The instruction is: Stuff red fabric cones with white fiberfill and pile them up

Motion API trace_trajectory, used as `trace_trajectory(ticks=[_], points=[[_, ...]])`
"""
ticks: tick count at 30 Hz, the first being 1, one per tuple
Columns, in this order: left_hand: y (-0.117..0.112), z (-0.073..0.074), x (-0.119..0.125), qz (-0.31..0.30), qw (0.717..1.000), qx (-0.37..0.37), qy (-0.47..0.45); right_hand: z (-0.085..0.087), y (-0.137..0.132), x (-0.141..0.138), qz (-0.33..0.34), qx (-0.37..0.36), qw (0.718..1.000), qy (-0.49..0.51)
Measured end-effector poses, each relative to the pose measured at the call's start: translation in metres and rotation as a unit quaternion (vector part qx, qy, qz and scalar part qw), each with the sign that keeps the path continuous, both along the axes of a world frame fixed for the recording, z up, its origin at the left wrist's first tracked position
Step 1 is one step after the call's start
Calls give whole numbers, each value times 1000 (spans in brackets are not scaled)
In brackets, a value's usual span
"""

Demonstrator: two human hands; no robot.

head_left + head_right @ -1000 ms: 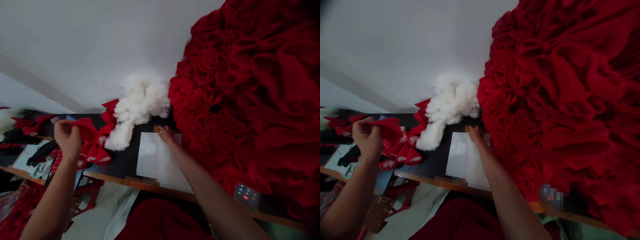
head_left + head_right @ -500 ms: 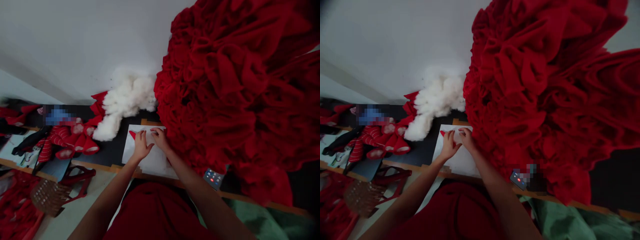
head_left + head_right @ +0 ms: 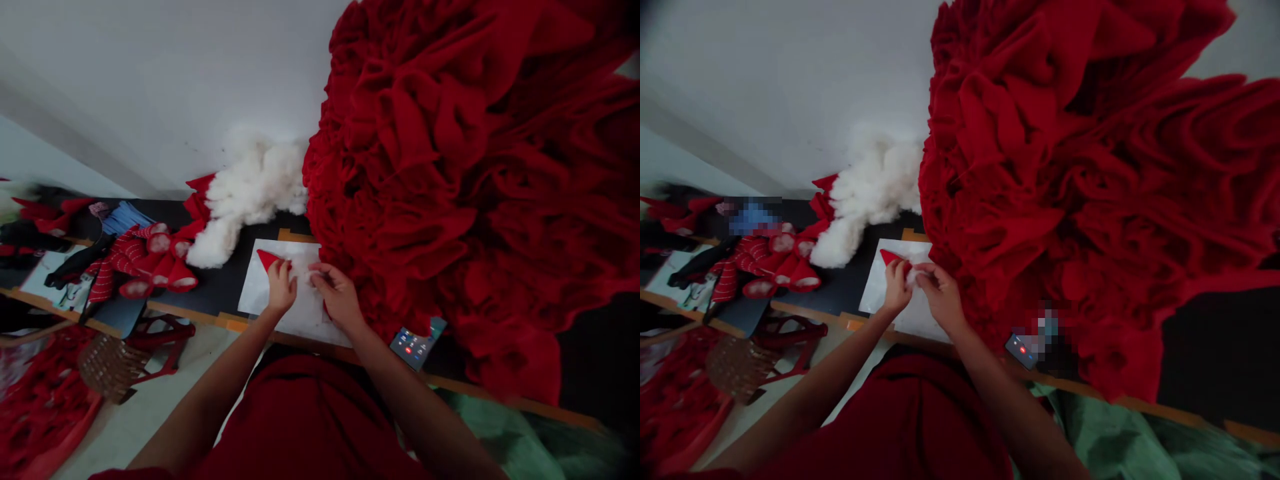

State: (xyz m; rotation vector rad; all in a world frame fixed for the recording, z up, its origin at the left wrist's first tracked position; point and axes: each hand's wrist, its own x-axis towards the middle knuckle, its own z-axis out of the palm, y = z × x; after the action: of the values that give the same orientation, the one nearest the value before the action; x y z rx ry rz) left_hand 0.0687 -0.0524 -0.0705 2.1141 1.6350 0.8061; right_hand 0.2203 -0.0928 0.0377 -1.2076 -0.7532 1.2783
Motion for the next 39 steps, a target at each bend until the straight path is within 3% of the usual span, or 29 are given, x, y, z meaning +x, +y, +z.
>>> trace_trajectory(ticks=[3, 6, 9, 12, 17, 21, 24, 26, 32, 39], points=[[-9, -7, -23, 63, 998, -2, 29, -28, -22, -2, -20, -75, 997, 28], [-2, -17, -30, 79, 995, -25, 49, -53, -40, -13, -22, -124, 989, 74], [14, -23, -27, 85, 993, -54, 63, -63, -50, -20, -7, -152, 981, 117], [24, -19, -29, 85, 991, -78, 66, -66, -51, -21, 8, -165, 975, 152], [18, 13, -37, 74, 991, -100, 41, -69, -35, -29, 11, -147, 979, 138], [1, 50, -24, 58, 993, -101, -1, -59, -15, -43, -5, -72, 996, -55], [-15, 75, -10, 45, 995, -79, -50, -45, -8, -48, -37, -6, 975, -217], [-27, 88, -3, 26, 996, -53, -68, -37, -7, -47, -43, 27, 966, -253], [-52, 118, 6, -66, 991, 106, -43, -24, -11, -46, -47, 72, 984, -155], [-66, 140, 11, -69, 980, 185, -42, -2, -12, -50, -72, 55, 996, 2]])
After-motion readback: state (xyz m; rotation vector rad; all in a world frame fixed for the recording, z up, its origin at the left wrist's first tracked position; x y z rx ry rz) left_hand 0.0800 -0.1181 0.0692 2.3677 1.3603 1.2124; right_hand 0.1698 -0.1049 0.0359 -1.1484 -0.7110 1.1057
